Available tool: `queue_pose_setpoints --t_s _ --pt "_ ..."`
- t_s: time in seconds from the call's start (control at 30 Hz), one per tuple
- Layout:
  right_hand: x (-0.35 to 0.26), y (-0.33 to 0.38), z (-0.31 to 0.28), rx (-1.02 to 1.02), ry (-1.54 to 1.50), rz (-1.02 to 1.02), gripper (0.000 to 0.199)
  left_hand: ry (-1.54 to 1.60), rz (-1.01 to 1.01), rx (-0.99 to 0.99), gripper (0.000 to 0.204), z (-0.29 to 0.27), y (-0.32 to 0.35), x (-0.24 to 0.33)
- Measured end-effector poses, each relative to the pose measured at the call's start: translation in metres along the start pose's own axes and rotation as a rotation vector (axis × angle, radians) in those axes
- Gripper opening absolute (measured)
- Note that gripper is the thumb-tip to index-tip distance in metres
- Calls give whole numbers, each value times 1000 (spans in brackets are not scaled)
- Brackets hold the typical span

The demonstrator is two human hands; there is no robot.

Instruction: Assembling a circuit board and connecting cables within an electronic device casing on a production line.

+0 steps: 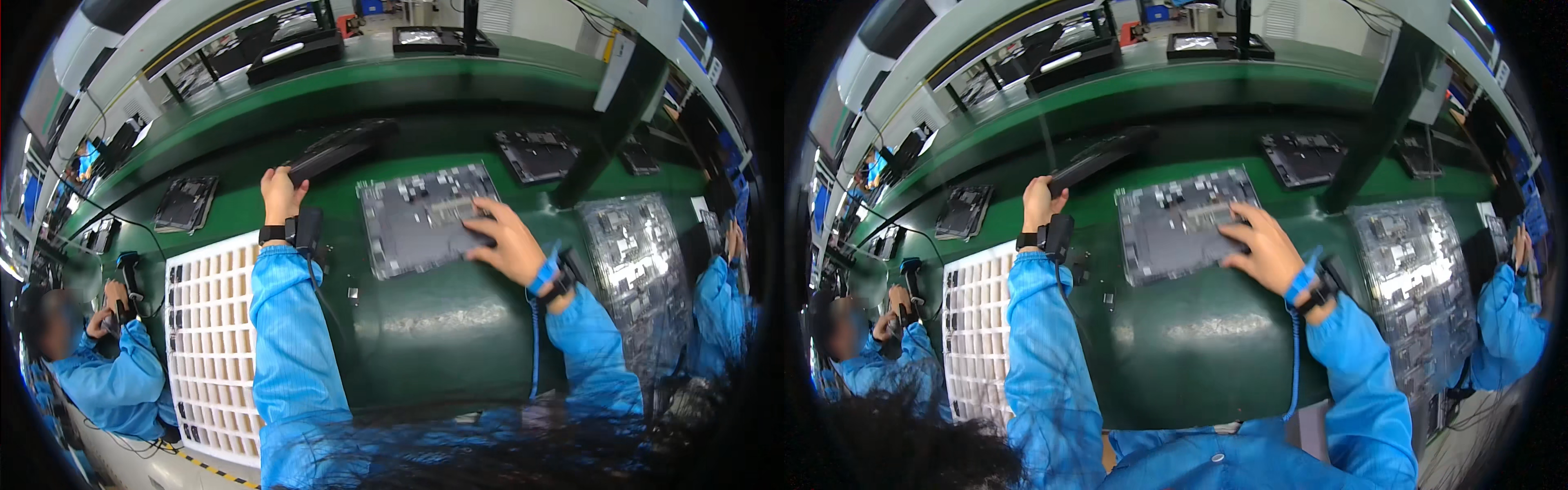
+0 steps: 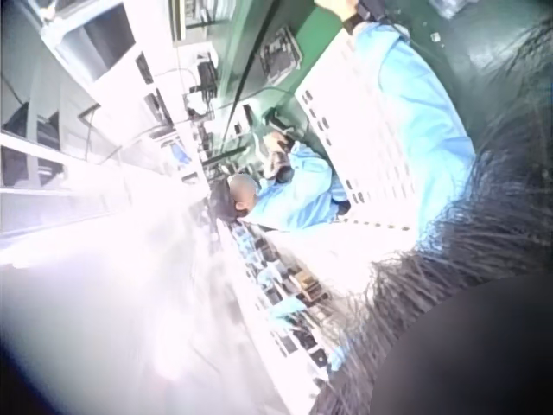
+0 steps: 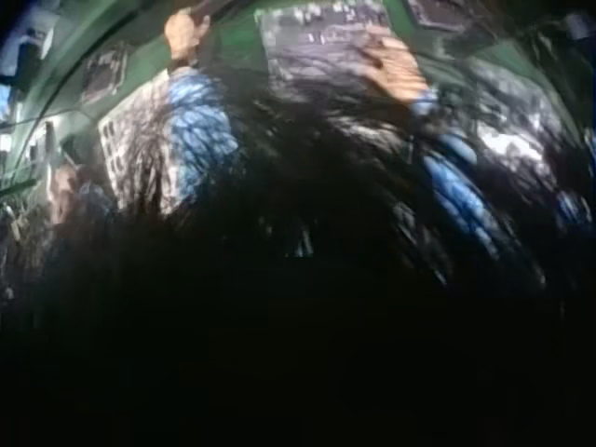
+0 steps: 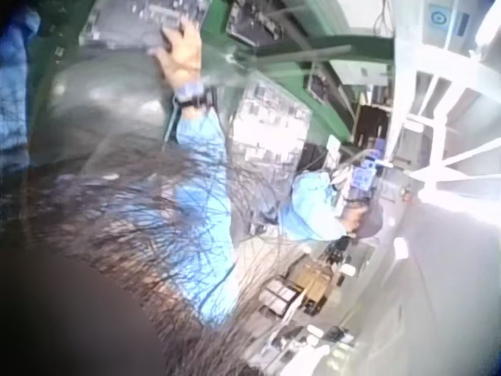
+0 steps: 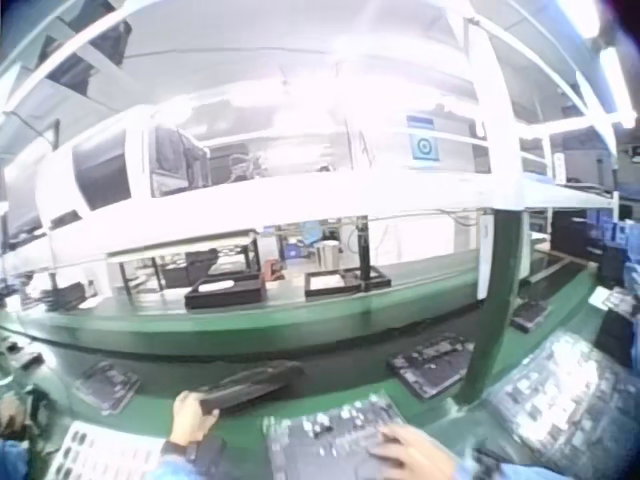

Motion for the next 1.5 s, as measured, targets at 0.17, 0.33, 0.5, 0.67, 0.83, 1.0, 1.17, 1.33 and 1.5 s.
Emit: queue_pose_setpoints --t_s 0.17,0.33,0.5,0.67,0.83,1.0,1.17,1.33,1.5 --pt "52 -67 26 177 155 24 47 -91 169 103 59 18 45 6" --pt "85 -103 44 304 312 11 44 88 272 191 60 56 158 8" --pt "105 -75 8 453 -661 232 41 47 156 -81 57 68 218 3" --pt "9 -22 -33 297 -986 452 69 -172 46 -352 54 71 232 -13" --pt "-10 26 -52 352 -954 407 69 -590 119 -183 49 36 247 -31" --pt "-12 79 -60 312 -934 518 70 -1084 233 -125 50 27 261 -37" --pt "-6 114 -44 260 -867 580 68 -944 238 -168 16 38 254 -34" --pt "-6 133 -24 140 -846 648 69 -470 160 -172 19 56 263 -18" --pt "-40 147 -57 -266 -375 720 65 -407 130 -208 25 61 273 -16"
Point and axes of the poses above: each hand's wrist, its own y-axis away from the middle knuckle, its own z-axis out of the palm, x = y × z, the point moved 5 cm from there along -y, towards the middle knuckle, and after that the axes turned 5 degrees about -x, right-handed, at the moved point
